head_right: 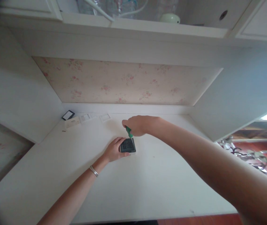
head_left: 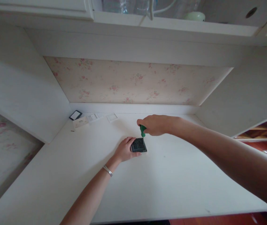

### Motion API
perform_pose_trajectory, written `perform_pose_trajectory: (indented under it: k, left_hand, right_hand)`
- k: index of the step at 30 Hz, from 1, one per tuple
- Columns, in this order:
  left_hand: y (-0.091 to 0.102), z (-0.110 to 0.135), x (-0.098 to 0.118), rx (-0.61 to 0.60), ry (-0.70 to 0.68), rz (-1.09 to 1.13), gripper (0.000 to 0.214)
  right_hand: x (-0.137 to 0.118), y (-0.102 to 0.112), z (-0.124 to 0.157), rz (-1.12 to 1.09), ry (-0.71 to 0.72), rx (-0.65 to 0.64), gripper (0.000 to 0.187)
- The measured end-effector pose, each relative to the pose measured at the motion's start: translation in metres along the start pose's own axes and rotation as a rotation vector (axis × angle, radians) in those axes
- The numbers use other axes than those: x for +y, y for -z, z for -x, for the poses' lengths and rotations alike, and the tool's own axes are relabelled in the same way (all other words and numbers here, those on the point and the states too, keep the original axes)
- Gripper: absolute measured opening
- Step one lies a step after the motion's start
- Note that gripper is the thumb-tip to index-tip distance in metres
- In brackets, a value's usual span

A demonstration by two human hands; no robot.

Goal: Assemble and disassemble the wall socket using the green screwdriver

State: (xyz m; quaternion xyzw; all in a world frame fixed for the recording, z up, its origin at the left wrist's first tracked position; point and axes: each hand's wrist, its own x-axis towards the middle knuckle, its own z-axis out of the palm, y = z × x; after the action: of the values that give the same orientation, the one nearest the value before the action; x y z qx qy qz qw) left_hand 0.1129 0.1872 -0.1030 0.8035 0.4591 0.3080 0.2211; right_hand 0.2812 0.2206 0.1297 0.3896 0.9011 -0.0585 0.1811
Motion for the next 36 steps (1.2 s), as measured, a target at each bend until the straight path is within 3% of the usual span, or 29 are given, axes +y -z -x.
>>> perform_pose_trajectory:
  k: [2,4,6,10,14,18,23,27,32,36]
  left_hand:
    - [0.000,0.000,0.000,-0.003,0.003,-0.001,0.076]
    - [-0.001,0.000,-0.001,-0.005,0.007,0.002,0.076]
    - [-0.001,0.000,-0.001,-0.005,0.007,0.009,0.076]
    - [-0.001,0.000,-0.001,-0.006,0.018,0.011,0.077]
    - [-0.001,0.000,-0.001,-0.005,0.026,0.010,0.077]
    - [-0.001,0.000,-0.001,-0.009,0.034,0.006,0.078]
    - [0.000,0.000,0.001,-0.007,0.026,0.015,0.077]
    - [0.001,0.000,0.002,-0.004,0.024,0.007,0.077]
    - [0.000,0.000,0.002,0.002,0.030,0.005,0.076]
    - [0.001,0.000,0.002,0.003,0.024,0.003,0.075]
  right_hand:
    - [0.001,0.000,-0.001,0.077,-0.071,0.037,0.038]
    - [0.002,0.000,-0.002,0.104,-0.136,0.057,0.049]
    - [0.002,0.000,-0.001,0.072,-0.099,0.059,0.052]
    - [0.000,-0.004,0.000,0.063,-0.005,0.052,0.038]
    - [0.000,-0.007,0.001,0.113,-0.166,0.090,0.049]
    - [0.005,-0.010,0.002,0.024,-0.058,0.056,0.040]
    - [0.006,-0.014,0.005,0.172,-0.138,0.144,0.050]
    - [0.005,-0.019,0.008,0.089,-0.023,0.135,0.040]
    - [0.007,-0.021,0.011,0.143,-0.190,0.172,0.055]
    - [0.010,-0.021,0.015,-0.009,-0.040,0.134,0.042]
